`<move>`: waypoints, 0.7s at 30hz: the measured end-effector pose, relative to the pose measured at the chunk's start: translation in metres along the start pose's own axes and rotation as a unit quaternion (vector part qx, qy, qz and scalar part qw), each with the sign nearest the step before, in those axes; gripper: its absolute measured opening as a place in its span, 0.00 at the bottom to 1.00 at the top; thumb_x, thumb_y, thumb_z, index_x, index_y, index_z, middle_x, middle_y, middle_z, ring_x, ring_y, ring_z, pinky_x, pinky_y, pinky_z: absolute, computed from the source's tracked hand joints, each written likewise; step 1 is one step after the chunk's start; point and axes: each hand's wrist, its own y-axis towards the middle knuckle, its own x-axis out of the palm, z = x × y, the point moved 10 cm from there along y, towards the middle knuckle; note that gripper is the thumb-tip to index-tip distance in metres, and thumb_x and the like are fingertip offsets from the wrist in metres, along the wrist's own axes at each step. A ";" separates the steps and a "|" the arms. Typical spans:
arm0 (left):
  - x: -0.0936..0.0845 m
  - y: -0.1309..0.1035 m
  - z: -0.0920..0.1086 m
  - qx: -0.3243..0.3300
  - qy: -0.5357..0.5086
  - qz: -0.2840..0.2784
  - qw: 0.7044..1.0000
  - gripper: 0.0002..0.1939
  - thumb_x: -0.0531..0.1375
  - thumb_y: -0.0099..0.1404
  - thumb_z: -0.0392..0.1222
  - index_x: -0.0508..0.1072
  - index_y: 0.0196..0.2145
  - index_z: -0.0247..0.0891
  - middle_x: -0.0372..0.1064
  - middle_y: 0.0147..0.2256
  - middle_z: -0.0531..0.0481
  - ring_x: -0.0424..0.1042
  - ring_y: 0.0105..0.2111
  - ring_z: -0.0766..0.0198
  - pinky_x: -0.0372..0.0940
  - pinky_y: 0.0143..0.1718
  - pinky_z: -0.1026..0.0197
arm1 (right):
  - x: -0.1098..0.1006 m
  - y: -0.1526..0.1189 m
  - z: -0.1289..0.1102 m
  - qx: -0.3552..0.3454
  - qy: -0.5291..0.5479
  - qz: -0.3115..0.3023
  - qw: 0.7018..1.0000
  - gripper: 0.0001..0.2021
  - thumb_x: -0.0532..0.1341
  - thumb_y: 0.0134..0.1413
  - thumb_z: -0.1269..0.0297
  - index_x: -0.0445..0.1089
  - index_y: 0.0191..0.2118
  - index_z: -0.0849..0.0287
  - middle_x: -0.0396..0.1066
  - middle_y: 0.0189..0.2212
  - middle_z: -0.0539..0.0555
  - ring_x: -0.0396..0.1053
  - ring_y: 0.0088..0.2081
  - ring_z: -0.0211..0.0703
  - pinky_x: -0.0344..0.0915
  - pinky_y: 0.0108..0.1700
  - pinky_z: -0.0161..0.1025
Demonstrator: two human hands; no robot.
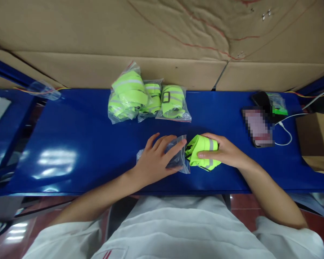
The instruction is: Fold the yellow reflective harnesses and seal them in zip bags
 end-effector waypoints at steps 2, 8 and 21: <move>-0.002 0.002 0.006 0.009 0.009 0.005 1.000 0.37 0.63 0.71 0.56 0.58 0.71 0.42 0.69 0.61 0.33 0.72 0.60 0.43 0.59 0.66 0.36 | -0.002 -0.001 -0.001 -0.006 -0.024 0.007 1.000 0.28 0.77 0.46 0.50 0.74 0.51 0.55 0.78 0.38 0.51 0.75 0.35 0.43 0.75 0.36 0.38; 0.004 0.013 0.025 0.016 0.042 -0.042 0.998 0.39 0.63 0.71 0.47 0.53 0.74 0.41 0.68 0.63 0.32 0.70 0.61 0.42 0.60 0.64 0.36 | 0.012 -0.003 -0.005 -0.038 -0.123 -0.033 0.991 0.25 0.73 0.52 0.44 0.75 0.47 0.57 0.76 0.38 0.51 0.73 0.36 0.43 0.72 0.37 0.38; 0.014 0.003 0.020 0.019 -0.048 -0.041 0.998 0.55 0.65 0.65 0.68 0.50 0.73 0.29 0.65 0.66 0.31 0.67 0.63 0.44 0.54 0.65 0.42 | 0.005 -0.005 0.000 -0.022 -0.154 0.005 0.988 0.26 0.70 0.56 0.43 0.64 0.51 0.53 0.72 0.34 0.47 0.71 0.31 0.39 0.69 0.31 0.34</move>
